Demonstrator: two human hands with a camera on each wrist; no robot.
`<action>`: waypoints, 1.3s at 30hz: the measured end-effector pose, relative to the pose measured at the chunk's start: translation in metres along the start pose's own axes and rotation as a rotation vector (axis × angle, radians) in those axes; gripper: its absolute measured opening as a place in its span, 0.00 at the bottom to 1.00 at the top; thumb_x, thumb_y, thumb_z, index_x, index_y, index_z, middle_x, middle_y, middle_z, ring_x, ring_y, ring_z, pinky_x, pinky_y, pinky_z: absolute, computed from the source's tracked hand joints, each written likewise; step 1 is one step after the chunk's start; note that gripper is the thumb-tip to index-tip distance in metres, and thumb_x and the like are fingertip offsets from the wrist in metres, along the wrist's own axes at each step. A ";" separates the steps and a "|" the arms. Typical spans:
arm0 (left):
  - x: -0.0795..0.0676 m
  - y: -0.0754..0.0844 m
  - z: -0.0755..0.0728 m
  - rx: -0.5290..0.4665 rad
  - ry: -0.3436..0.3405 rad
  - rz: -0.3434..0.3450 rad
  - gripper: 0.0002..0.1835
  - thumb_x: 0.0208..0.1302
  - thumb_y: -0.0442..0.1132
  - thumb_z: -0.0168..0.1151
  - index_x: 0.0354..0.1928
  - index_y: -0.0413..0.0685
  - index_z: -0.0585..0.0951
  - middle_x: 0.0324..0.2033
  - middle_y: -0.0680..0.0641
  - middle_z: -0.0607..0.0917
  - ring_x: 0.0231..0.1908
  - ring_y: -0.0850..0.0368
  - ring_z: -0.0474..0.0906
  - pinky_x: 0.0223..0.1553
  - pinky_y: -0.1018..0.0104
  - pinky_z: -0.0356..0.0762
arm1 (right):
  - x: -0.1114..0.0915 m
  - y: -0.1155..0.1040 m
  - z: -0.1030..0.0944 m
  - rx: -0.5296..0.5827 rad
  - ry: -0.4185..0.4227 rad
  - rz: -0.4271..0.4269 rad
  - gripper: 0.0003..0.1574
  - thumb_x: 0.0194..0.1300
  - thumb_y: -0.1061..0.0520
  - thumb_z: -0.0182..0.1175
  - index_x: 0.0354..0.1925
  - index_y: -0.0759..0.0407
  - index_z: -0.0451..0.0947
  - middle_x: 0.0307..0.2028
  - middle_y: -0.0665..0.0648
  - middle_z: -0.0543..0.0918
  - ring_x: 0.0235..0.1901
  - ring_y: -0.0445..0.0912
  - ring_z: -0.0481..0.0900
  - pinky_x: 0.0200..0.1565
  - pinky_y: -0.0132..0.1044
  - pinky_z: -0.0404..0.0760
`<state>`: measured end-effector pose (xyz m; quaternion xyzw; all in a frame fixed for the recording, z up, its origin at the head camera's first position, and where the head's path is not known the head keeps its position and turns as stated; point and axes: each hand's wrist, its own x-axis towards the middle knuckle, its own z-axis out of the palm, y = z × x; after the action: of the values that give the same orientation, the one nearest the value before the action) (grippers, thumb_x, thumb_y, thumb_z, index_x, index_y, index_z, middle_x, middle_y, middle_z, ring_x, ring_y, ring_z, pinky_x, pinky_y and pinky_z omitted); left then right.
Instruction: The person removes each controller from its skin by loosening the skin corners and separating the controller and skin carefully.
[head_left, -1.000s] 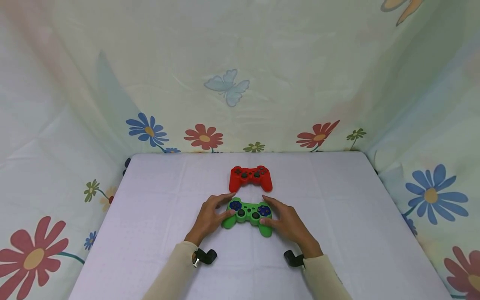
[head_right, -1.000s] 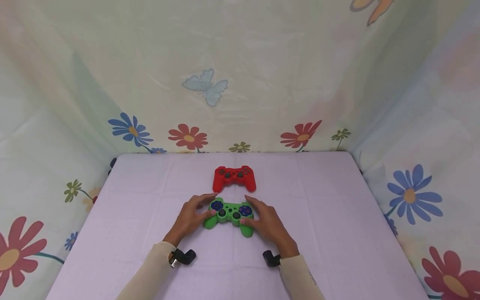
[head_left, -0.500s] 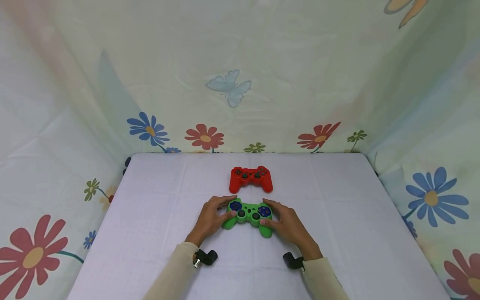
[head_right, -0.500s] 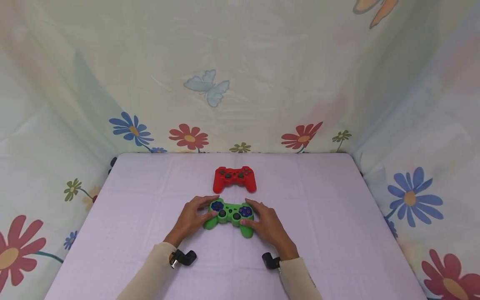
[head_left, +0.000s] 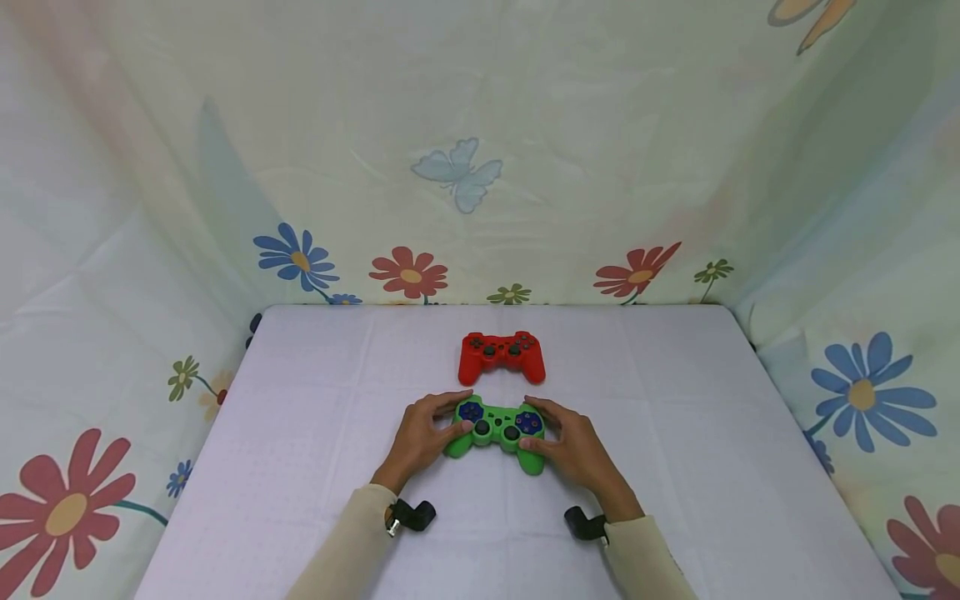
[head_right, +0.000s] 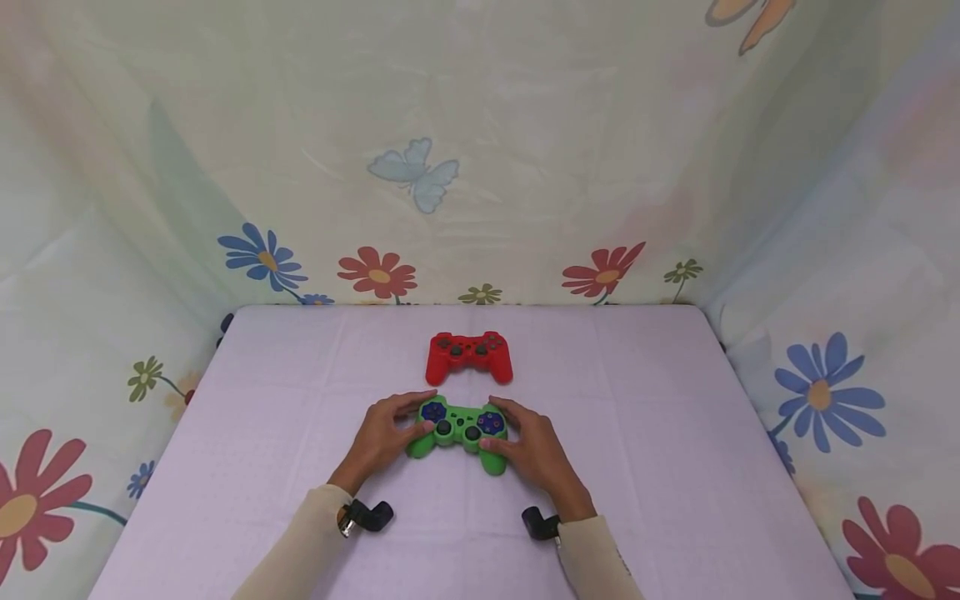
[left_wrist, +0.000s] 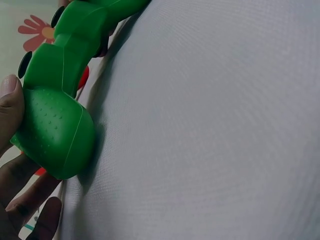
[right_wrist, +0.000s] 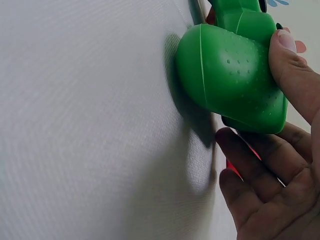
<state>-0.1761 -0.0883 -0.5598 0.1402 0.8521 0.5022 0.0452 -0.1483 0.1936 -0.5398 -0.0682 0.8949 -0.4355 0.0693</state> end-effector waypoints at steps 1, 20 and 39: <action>0.000 0.000 0.000 -0.004 -0.001 -0.004 0.29 0.65 0.47 0.77 0.69 0.61 0.82 0.61 0.57 0.88 0.65 0.53 0.82 0.71 0.46 0.73 | 0.000 0.000 0.000 0.003 0.002 -0.001 0.47 0.61 0.49 0.79 0.75 0.51 0.74 0.71 0.56 0.80 0.77 0.59 0.70 0.76 0.62 0.66; -0.003 0.007 -0.002 -0.095 0.040 0.000 0.31 0.62 0.44 0.79 0.67 0.56 0.84 0.56 0.57 0.90 0.41 0.58 0.82 0.43 0.70 0.79 | -0.001 -0.005 -0.002 0.133 0.029 -0.030 0.50 0.54 0.56 0.83 0.73 0.53 0.76 0.69 0.59 0.81 0.67 0.55 0.83 0.58 0.40 0.85; -0.003 0.013 -0.003 -0.235 0.140 0.022 0.31 0.55 0.40 0.83 0.62 0.69 0.87 0.54 0.60 0.91 0.46 0.57 0.85 0.40 0.70 0.74 | 0.000 -0.017 0.001 0.289 0.138 0.003 0.52 0.45 0.63 0.85 0.69 0.48 0.80 0.70 0.56 0.81 0.70 0.54 0.80 0.55 0.37 0.85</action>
<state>-0.1714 -0.0859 -0.5474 0.1078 0.7868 0.6077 -0.0039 -0.1470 0.1825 -0.5267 -0.0259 0.8257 -0.5632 0.0174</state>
